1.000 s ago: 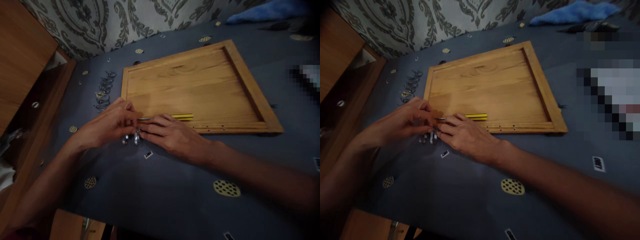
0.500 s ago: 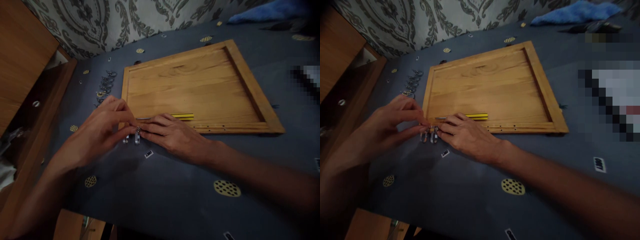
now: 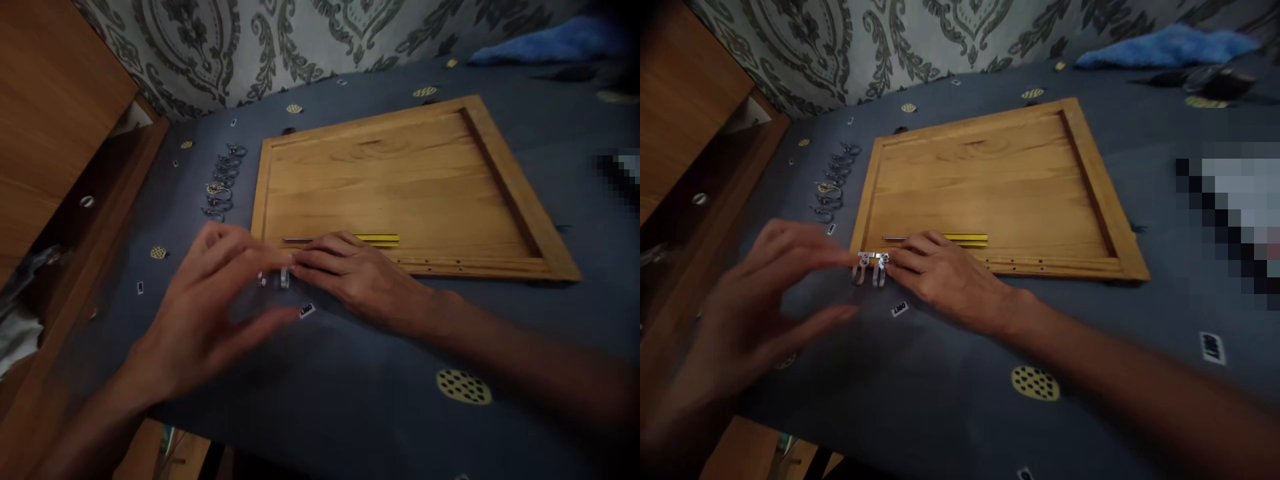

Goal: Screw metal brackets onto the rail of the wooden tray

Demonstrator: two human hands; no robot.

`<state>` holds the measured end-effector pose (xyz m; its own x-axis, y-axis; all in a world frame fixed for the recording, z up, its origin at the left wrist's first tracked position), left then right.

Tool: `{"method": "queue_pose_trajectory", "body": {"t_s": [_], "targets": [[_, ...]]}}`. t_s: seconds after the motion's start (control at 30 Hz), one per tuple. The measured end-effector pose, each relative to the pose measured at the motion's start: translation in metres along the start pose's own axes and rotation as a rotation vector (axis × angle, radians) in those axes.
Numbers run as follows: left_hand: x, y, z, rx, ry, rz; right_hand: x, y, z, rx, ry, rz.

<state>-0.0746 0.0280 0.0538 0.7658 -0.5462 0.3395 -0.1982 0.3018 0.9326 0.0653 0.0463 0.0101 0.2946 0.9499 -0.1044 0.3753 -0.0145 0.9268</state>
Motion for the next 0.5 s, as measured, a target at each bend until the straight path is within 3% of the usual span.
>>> {"method": "queue_pose_trajectory", "body": {"t_s": [0.07,0.27,0.5], "targets": [[0.0,0.012,-0.014,0.123,-0.001,-0.145,0.0,0.0,0.0,0.016,-0.001,0.014],[-0.021,-0.016,-0.032,0.025,-0.014,-0.123,0.0,-0.001,0.0,0.027,0.0,0.03],[-0.027,-0.017,-0.035,0.012,-0.05,-0.033,0.001,-0.004,0.002,0.021,0.006,0.001]]}}
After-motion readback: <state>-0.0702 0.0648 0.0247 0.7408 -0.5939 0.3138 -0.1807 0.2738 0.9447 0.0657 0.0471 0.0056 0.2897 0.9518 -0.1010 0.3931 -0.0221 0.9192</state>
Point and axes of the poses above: each hand's wrist, its own z-axis away from the middle knuckle, its own y-axis out of the back of the hand, x = y × z, the point moved 8 cm from there along -z, towards the middle knuckle, and after that the axes turned 15 degrees about -x, right-handed, at the moved point
